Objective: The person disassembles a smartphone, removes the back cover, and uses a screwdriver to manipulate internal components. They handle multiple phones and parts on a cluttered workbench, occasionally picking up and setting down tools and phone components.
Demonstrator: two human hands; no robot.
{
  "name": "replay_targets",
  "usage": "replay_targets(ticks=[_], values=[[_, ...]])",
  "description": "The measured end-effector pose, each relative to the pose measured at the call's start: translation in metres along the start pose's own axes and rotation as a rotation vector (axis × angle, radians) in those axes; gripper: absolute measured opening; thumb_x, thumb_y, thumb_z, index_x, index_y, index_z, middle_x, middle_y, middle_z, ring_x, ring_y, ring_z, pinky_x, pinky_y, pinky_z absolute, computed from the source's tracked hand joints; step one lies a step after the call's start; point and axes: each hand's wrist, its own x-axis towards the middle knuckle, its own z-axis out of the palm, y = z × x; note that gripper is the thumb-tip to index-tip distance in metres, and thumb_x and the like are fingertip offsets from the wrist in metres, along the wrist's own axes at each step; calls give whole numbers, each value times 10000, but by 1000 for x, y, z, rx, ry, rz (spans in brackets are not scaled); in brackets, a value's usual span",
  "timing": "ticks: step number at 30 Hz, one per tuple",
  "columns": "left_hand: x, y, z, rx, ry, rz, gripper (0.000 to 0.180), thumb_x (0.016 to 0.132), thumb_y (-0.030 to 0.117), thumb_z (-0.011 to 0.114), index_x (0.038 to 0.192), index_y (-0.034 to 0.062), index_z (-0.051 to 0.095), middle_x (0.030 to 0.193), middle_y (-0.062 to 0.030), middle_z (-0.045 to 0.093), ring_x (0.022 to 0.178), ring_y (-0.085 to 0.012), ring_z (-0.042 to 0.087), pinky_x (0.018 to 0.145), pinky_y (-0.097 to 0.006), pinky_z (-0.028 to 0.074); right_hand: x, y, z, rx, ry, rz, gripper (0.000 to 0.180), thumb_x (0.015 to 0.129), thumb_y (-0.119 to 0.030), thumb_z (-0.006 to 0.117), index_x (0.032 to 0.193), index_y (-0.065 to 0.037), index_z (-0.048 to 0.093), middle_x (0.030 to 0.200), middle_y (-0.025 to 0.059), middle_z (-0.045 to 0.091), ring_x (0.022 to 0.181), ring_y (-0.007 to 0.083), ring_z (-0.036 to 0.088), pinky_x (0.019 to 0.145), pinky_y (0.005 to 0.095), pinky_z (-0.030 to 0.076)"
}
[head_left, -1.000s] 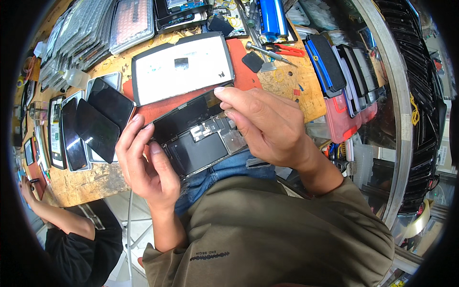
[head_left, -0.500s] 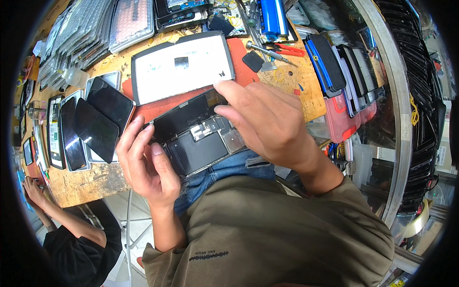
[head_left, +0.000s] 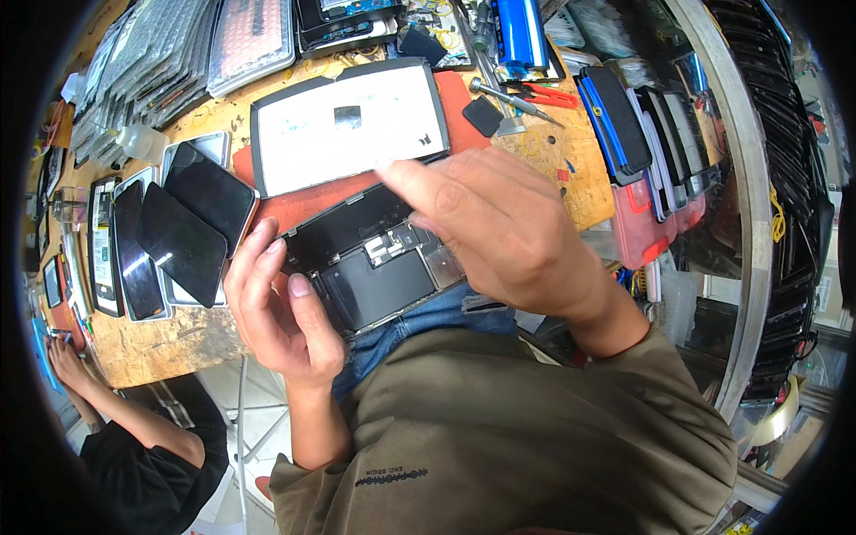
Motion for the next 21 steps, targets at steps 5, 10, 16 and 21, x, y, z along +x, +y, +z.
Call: replay_targets(ticks=[5, 10, 16, 21], values=[[-1, 0, -1, 10, -17, -6, 326, 1007, -62, 545, 1316, -97, 642, 1408, -299, 614, 1324, -396, 627, 1110, -469, 527, 1, 5, 2, -23, 35, -43, 451, 849, -8, 831, 1281, 41, 712, 849, 123, 688, 738, 296, 674, 649, 405, 513], [0, 2, -2, 25, -36, -14, 312, 1008, -50, 557, 1301, -101, 649, 1409, -300, 605, 1317, -395, 627, 1093, -460, 539, -5, 5, -2, -31, -22, 2, 447, 859, 23, 814, 1293, 50, 710, 887, 140, 721, 754, 309, 702, 660, 403, 537], [0, 2, -1, 49, -14, -8, 288, 997, -45, 572, 1263, -99, 668, 1373, -288, 623, 1269, -384, 643, 1070, -457, 546, -13, 7, 1, -3, 19, -14, 434, 880, 28, 798, 1301, 69, 702, 926, 154, 735, 763, 301, 709, 671, 396, 551], [-3, 3, -6, 99, 11, 97, 265, 952, -20, 633, 1204, -77, 692, 1200, -245, 657, 1094, -348, 665, 973, -438, 557, -16, -2, -17, 206, 261, 98, 395, 1053, -2, 641, 1433, 93, 593, 983, 148, 740, 826, 205, 713, 749, 339, 575]])
